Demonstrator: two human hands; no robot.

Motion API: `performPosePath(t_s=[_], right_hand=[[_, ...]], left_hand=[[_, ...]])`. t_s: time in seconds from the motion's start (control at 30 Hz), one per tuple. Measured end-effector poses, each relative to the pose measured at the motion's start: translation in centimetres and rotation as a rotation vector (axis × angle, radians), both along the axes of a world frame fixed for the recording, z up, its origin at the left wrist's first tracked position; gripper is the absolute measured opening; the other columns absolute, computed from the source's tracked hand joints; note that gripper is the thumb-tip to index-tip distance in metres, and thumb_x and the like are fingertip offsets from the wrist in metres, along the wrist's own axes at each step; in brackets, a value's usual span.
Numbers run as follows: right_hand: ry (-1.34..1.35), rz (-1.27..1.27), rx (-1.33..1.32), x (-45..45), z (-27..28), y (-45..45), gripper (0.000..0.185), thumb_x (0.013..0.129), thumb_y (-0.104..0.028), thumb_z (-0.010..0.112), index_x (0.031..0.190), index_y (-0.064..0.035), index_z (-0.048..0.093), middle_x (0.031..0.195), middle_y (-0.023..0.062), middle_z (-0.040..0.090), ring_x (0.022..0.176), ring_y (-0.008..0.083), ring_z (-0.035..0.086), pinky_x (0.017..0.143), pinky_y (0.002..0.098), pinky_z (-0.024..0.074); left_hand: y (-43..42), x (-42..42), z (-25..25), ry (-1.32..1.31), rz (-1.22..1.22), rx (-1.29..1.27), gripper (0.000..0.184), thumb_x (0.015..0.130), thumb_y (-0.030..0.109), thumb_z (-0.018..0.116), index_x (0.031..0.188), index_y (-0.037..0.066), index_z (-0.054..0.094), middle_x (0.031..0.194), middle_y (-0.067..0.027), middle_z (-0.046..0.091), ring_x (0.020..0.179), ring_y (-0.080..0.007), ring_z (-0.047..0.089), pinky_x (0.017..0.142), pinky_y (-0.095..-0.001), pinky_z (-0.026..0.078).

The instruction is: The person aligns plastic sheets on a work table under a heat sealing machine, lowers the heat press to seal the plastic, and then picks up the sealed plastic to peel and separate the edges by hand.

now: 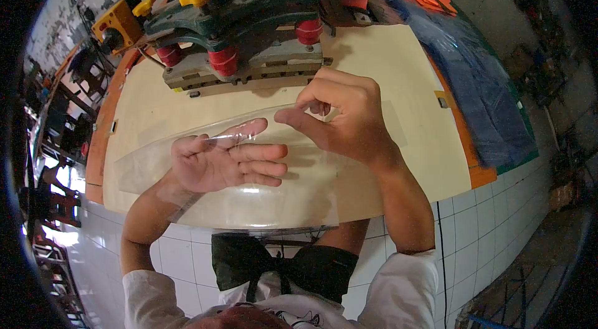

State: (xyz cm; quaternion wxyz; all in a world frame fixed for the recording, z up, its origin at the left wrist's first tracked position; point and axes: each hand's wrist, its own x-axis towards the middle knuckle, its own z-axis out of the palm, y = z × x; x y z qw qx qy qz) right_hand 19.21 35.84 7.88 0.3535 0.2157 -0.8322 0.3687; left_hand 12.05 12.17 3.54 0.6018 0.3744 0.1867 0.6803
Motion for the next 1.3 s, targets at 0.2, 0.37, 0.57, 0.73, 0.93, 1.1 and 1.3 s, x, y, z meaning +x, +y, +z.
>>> performPosePath(t_s=[0.2,0.37,0.57,0.73,0.93,1.1,1.3], right_hand=[[0.009,-0.071,-0.009,-0.3,-0.5,-0.2,0.031,0.072,-0.023,0.084,0.063,-0.0035,0.062,0.058,0.0042,0.056,0.048,0.0115,0.051,0.045,0.0254,0.0394],[-0.046,-0.121,0.019,0.0,-0.4,-0.4,0.030,0.069,-0.014,0.085,0.061,-0.0032,0.058,0.059,0.0026,0.054,0.052,0.0095,0.050,0.049,0.0229,0.0389],[0.027,-0.218,0.015,0.0,-0.9,-1.1,0.034,0.067,-0.018,0.087,0.059,-0.0044,0.056,0.058,0.0017,0.053,0.051,0.0095,0.047,0.047,0.0234,0.0365],[0.027,-0.235,0.015,0.1,-0.7,-1.2,0.032,0.070,-0.016,0.085,0.061,-0.0038,0.057,0.058,0.0018,0.053,0.051,0.0092,0.047,0.047,0.0230,0.0353],[0.016,-0.215,-0.057,0.1,-0.4,-1.2,0.021,0.075,-0.010,0.078,0.066,-0.0020,0.062,0.061,0.0027,0.055,0.053,0.0088,0.048,0.050,0.0230,0.0363],[0.047,-0.196,-0.018,-0.1,-0.4,-0.8,0.015,0.077,-0.012,0.076,0.072,-0.0027,0.065,0.064,0.0042,0.059,0.053,0.0113,0.052,0.048,0.0244,0.0401],[0.130,-0.239,0.020,-0.5,0.0,-0.5,0.014,0.074,-0.010,0.079,0.078,-0.0036,0.068,0.067,0.0055,0.063,0.052,0.0133,0.057,0.045,0.0253,0.0432]], left_hand=[[0.1,0.0,-0.1,-0.012,-0.004,0.016,0.081,0.094,0.048,0.035,0.154,0.006,0.000,0.156,-0.0262,0.014,0.144,-0.0395,0.022,0.116,-0.0509,0.015],[0.1,0.1,-0.3,-0.021,-0.015,0.040,0.080,0.095,0.048,0.034,0.154,0.006,0.000,0.156,-0.0261,0.014,0.144,-0.0393,0.022,0.116,-0.0510,0.014],[0.1,0.1,-0.3,-0.008,-0.025,0.050,0.079,0.095,0.047,0.033,0.154,0.006,0.000,0.156,-0.0256,0.014,0.144,-0.0390,0.021,0.116,-0.0510,0.014],[-0.1,0.1,-0.1,0.038,0.019,0.012,0.074,0.096,0.052,0.032,0.155,0.015,0.008,0.155,-0.0266,0.017,0.141,-0.0456,0.024,0.114,-0.0598,0.011],[-0.1,-0.1,0.0,-0.003,0.022,0.043,0.081,0.094,0.051,0.036,0.154,0.007,0.002,0.155,-0.0274,0.017,0.142,-0.0403,0.026,0.115,-0.0514,0.017],[-0.3,-0.3,0.1,-0.013,0.040,0.046,0.081,0.094,0.051,0.037,0.154,0.007,0.003,0.155,-0.0277,0.018,0.141,-0.0402,0.027,0.115,-0.0510,0.018],[-0.6,-0.5,0.6,0.005,0.082,0.063,0.079,0.095,0.050,0.036,0.154,0.008,0.005,0.154,-0.0279,0.020,0.140,-0.0405,0.030,0.115,-0.0515,0.020]])
